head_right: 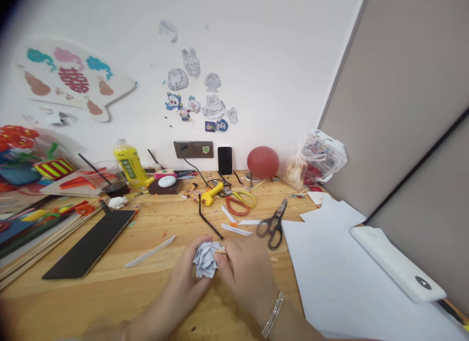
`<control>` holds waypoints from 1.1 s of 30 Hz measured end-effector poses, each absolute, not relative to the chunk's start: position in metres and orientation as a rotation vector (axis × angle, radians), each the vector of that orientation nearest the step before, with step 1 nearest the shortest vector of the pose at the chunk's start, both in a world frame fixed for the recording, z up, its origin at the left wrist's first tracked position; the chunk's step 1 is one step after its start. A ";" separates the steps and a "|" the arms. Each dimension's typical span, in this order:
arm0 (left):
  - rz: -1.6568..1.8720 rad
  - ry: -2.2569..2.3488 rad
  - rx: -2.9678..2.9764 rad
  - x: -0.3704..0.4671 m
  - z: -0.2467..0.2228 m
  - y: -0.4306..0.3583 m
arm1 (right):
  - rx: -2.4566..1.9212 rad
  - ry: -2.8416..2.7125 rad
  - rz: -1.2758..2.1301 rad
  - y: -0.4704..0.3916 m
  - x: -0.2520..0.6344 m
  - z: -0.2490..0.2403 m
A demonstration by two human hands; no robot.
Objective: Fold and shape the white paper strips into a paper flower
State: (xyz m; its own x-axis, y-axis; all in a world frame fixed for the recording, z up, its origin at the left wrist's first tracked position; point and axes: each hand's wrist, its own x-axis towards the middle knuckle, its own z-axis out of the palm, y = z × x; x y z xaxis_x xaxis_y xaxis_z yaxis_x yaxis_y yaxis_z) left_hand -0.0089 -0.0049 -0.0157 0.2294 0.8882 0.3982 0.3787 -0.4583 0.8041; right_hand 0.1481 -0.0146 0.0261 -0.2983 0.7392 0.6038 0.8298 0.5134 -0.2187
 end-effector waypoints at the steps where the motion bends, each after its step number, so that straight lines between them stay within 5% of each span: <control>1: 1.179 1.164 1.960 -0.009 -0.015 -0.005 | -1.273 -2.100 -0.176 -0.014 0.148 0.026; 6: 1.166 1.158 2.002 -0.008 -0.013 -0.006 | -1.260 -2.121 -0.088 -0.014 0.149 0.025; 22: 1.154 1.057 2.128 -0.014 -0.011 -0.007 | -1.206 -1.871 1.132 -0.010 0.156 0.035; 33: 1.161 0.960 2.215 -0.017 -0.012 -0.009 | -1.116 -1.837 1.427 -0.012 0.161 0.040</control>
State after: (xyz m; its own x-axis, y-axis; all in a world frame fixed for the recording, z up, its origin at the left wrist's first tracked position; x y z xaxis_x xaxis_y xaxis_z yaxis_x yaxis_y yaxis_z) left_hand -0.0172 -0.0090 -0.0116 0.4012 0.7547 0.5191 0.3678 -0.6517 0.6633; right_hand 0.1606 -0.0124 0.0402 -0.5008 0.8633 -0.0624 0.2741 0.0897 -0.9575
